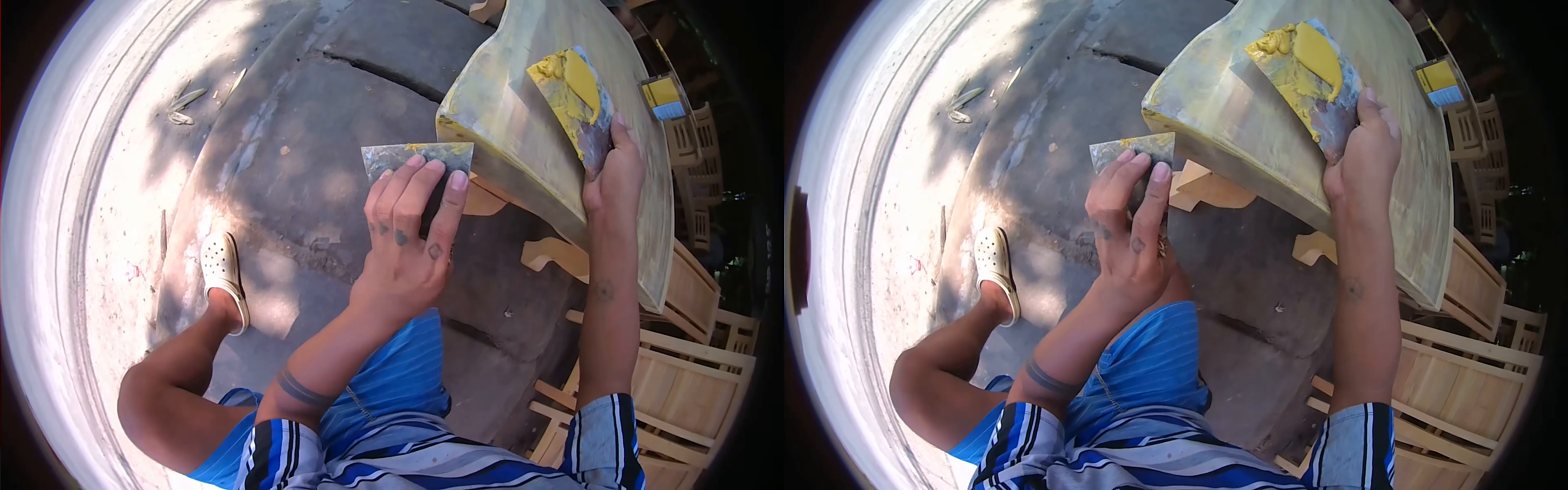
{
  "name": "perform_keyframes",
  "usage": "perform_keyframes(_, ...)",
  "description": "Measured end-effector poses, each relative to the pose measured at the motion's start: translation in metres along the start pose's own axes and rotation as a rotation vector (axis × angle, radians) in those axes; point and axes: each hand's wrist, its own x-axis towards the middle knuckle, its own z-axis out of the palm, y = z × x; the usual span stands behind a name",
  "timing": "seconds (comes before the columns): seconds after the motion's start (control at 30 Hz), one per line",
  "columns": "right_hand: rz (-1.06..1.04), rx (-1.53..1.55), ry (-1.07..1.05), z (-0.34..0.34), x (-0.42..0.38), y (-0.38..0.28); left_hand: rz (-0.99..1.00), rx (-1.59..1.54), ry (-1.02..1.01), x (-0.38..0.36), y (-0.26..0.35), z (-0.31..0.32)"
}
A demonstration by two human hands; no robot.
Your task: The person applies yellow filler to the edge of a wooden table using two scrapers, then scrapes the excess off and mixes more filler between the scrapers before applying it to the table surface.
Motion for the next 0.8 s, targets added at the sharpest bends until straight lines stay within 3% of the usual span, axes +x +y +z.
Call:
perform_keyframes(0.03,0.001,-0.006,0.004,0.001,0.0,-0.001,-0.012,0.038,0.077,0.003,-0.005,0.002)
perform_keyframes(0.27,-0.018,0.033,-0.009,0.0,0.004,0.002,0.143,0.129,0.085,-0.01,-0.014,0.045)
perform_keyframes(0.3,-0.022,0.04,-0.008,-0.001,0.003,0.002,0.149,0.075,0.042,-0.019,-0.01,0.047)
perform_keyframes(0.4,-0.001,0.01,-0.009,0.0,-0.001,-0.002,0.043,-0.223,-0.368,-0.035,0.002,0.014)
perform_keyframes(0.43,-0.011,0.016,-0.008,0.0,0.0,0.0,0.041,-0.195,-0.401,-0.036,0.004,0.002)
perform_keyframes(0.53,-0.028,0.032,0.005,-0.001,0.004,0.002,-0.305,-0.263,-0.148,-0.019,0.006,-0.021)
perform_keyframes(0.63,-0.019,0.043,0.008,0.002,0.0,-0.001,-0.979,-0.88,-0.062,0.026,0.006,-0.05)
perform_keyframes(0.73,-0.019,0.06,-0.023,0.0,0.002,0.002,-1.204,-1.166,-0.171,0.054,0.001,-0.067)
perform_keyframes(0.8,-0.02,0.062,-0.04,0.0,0.002,0.002,-1.163,-1.153,-0.184,0.063,0.007,-0.065)
